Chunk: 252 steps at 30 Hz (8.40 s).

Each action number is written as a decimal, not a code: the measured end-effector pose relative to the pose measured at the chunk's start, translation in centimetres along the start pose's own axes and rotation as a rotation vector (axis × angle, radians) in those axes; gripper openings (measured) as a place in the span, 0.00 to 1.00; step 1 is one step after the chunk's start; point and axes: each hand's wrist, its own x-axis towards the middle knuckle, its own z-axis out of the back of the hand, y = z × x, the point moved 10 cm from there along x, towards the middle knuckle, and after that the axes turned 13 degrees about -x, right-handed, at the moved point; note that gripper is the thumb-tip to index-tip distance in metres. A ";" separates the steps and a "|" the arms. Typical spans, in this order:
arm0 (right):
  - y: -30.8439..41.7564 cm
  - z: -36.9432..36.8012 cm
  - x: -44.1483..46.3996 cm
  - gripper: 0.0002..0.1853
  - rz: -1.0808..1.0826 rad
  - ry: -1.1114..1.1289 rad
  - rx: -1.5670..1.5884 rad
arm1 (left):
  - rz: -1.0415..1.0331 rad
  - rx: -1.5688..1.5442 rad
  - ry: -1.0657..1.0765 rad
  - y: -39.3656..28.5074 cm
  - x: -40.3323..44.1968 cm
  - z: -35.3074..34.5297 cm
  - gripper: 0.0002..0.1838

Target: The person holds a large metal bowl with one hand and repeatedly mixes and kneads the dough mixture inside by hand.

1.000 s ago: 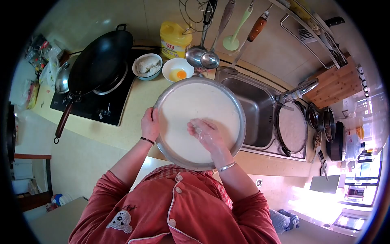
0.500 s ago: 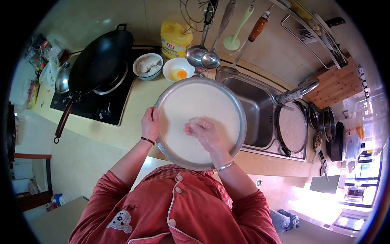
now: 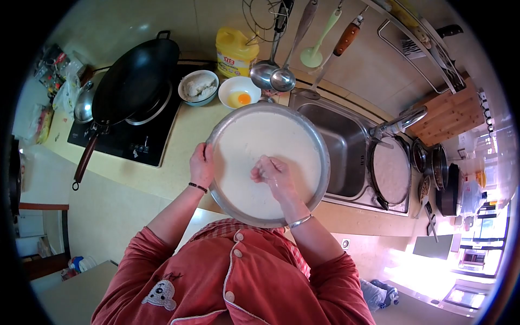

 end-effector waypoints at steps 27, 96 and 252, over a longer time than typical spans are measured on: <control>-1.1 1.0 4.0 0.21 -0.156 0.024 -0.101 | 0.008 -0.008 -0.005 0.2 0.0 0.0 0.14; 0.0 1.6 0.5 0.20 -0.161 -0.055 -0.461 | 0.057 0.028 0.036 1.1 0.1 -0.3 0.15; -0.4 -0.9 0.0 0.10 -0.068 0.160 0.230 | 0.037 -0.013 0.017 0.5 -0.1 -0.3 0.15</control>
